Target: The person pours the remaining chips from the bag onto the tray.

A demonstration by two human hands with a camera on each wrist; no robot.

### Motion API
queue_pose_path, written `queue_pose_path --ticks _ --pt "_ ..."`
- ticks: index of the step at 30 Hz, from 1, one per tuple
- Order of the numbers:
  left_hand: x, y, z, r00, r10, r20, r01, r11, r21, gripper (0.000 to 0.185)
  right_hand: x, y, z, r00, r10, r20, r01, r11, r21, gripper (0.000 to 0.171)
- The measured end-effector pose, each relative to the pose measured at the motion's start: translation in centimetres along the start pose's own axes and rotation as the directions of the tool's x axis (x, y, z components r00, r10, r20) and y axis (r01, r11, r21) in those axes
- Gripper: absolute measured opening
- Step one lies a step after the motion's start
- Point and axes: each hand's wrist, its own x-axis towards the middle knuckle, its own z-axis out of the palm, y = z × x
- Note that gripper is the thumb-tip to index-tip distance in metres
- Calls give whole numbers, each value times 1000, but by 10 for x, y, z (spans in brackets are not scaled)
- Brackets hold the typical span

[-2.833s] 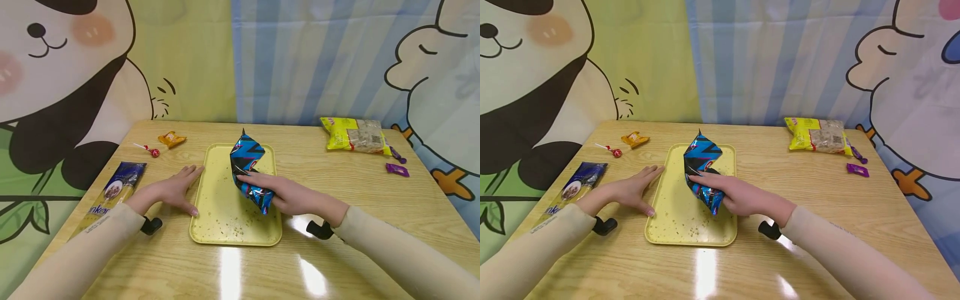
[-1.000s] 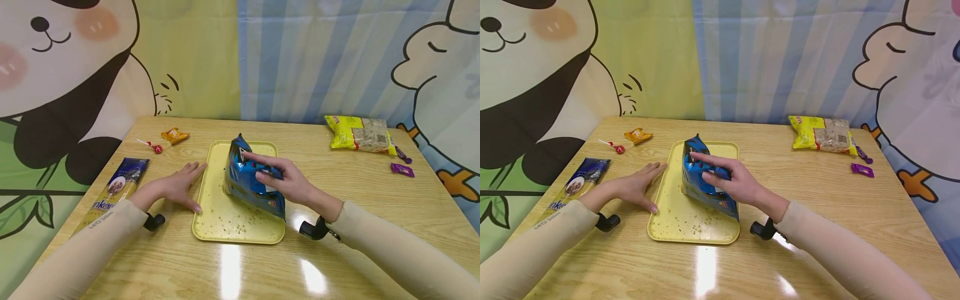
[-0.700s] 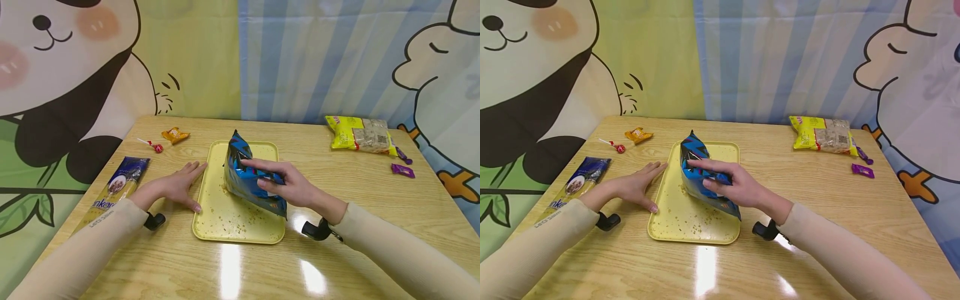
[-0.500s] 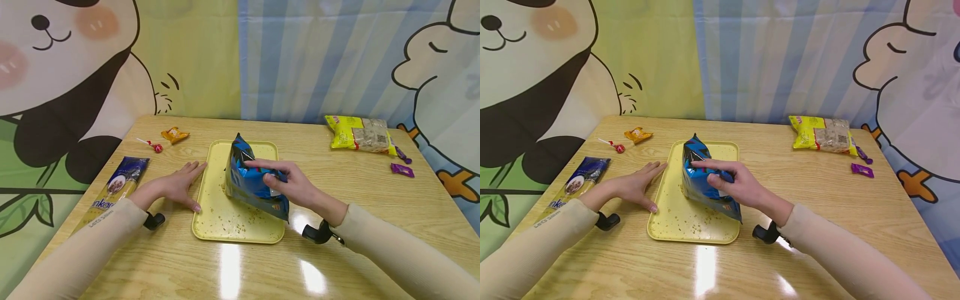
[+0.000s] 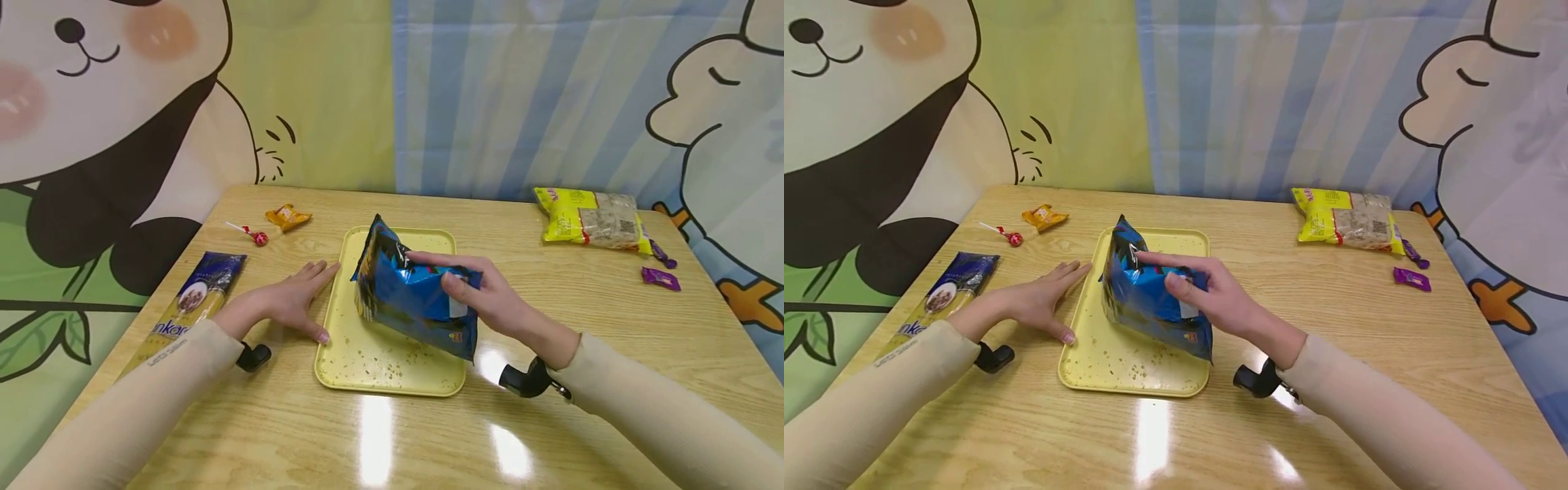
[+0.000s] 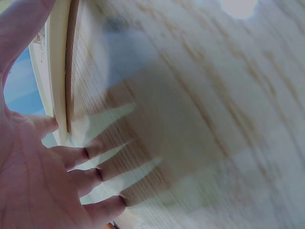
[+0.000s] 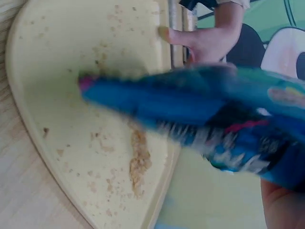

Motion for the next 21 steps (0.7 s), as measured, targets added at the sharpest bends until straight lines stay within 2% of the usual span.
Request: queue_pose_path --ticks 2,5,8,13,17,21 --pt "-1 0 0 1000 0 -2 0 1000 0 137 2 -2 -4 998 42 43 -47 993 106 48" --pt "-1 -2 1 1000 3 -1 -3 1000 10 137 2 -7 -10 985 127 115 -149 966 209 46" --pt "0 -5 2 1000 -3 3 3 1000 21 137 3 -11 -15 970 172 172 -208 953 221 47" --pt "2 -6 2 1000 -11 13 10 1000 28 137 2 -16 -20 954 201 222 -253 938 237 49" --pt "1 -4 0 1000 -8 14 8 1000 28 136 3 -20 -22 950 220 221 -273 928 252 49" --pt "1 -2 -1 1000 -15 8 14 999 36 136 4 -22 -22 951 249 180 -292 918 268 47"
